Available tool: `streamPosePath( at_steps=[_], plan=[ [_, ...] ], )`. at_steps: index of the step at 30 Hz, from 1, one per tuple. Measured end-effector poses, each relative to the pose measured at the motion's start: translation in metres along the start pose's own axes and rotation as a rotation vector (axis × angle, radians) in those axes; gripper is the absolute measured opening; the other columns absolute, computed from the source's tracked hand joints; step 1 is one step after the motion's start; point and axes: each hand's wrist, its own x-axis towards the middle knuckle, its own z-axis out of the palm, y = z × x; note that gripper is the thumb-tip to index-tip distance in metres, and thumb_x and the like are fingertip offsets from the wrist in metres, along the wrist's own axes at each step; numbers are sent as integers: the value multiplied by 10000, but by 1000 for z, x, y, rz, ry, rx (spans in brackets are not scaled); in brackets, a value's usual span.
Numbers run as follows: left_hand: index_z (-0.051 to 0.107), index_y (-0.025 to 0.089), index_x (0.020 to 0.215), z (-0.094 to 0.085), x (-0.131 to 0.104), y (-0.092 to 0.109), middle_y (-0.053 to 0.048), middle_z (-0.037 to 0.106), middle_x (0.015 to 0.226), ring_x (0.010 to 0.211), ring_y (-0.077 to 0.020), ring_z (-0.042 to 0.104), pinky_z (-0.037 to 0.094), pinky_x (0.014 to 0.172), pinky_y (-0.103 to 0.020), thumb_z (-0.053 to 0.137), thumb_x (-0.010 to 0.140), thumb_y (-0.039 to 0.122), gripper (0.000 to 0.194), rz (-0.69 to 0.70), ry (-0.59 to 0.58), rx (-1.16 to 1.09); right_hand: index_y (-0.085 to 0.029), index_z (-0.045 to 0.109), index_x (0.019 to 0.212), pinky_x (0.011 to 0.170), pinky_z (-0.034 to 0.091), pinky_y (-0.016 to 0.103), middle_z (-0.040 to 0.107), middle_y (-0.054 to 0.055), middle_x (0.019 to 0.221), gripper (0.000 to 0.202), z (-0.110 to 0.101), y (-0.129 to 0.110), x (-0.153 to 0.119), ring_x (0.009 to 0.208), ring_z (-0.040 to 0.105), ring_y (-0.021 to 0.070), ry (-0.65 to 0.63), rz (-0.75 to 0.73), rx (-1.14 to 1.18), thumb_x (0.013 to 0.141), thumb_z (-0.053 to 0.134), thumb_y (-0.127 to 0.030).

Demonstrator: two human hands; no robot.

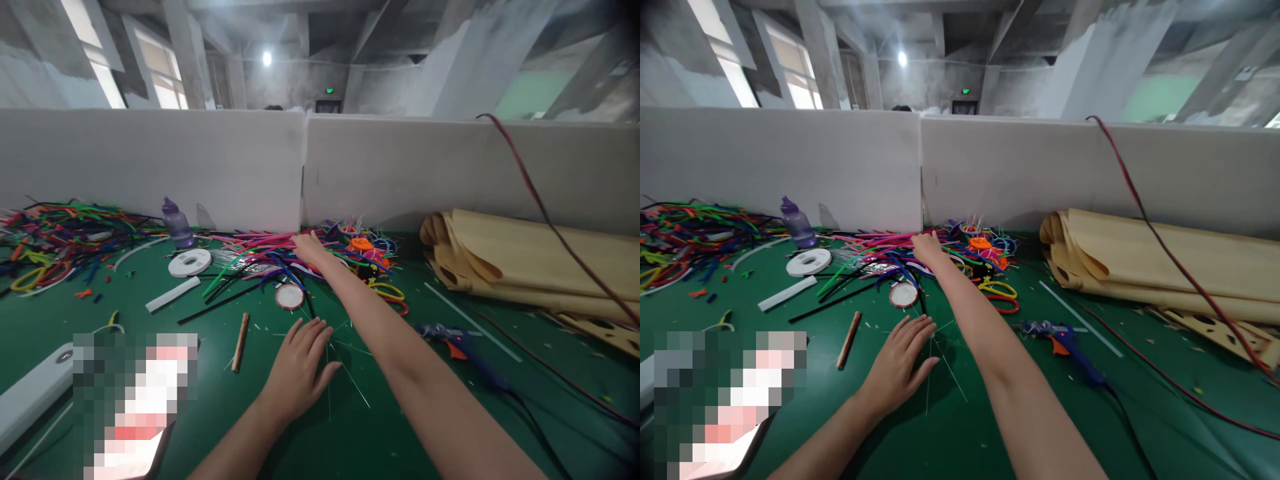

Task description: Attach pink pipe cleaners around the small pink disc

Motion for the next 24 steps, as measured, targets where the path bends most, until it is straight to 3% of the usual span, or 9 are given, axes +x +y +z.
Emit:
streamPosePath(
  at_steps=[6,9,12,17,20,22,24],
  plan=[
    [398,149,1313,0,0,3,-153,549,1274,1241,-263,461,357,1052,-507,446,876,337,478,-16,-19,6,-209,582,1200,1028,295,437,571,107,1258,408,17,-32,38,1207,459,240,-44,-60,-3,839,424,-106],
    [445,152,1261,-1,0,4,-153,573,1236,1225,-261,477,364,1048,-503,440,866,291,419,-15,-8,-6,-153,668,1066,1004,326,434,611,153,1174,346,15,-40,41,1162,491,267,-50,-45,2,840,411,-103],
    [457,154,1253,0,0,5,-154,580,1222,1225,-265,476,369,1044,-508,448,859,298,419,-20,-12,-17,-104,666,1054,926,391,396,638,189,1087,342,6,-39,45,1077,548,278,-20,-7,18,867,381,-130],
    [434,156,1287,3,0,4,-146,553,1268,1246,-280,451,360,1043,-525,432,876,337,449,-32,-57,-15,-126,471,1282,878,410,366,578,162,1195,463,-19,-25,69,1098,532,247,112,85,62,953,150,-186],
    [427,155,1300,5,0,3,-138,545,1280,1255,-273,440,355,1050,-516,423,885,354,460,-41,-68,-11,-122,416,1291,884,405,353,537,146,1247,471,-27,-20,84,1102,517,224,300,98,144,961,86,-188],
    [425,155,1303,5,-1,4,-137,546,1277,1254,-271,440,359,1047,-513,427,885,360,466,-47,-70,-5,-124,419,1283,897,399,380,521,151,1265,418,-24,-22,86,1109,506,240,248,29,105,960,166,-204],
    [435,151,1291,5,-1,4,-135,547,1274,1252,-268,440,359,1051,-509,434,883,351,454,-47,-69,2,-119,469,1247,921,386,413,528,163,1261,372,-15,-25,84,1139,482,266,99,-30,22,930,283,-178]
  ],
)
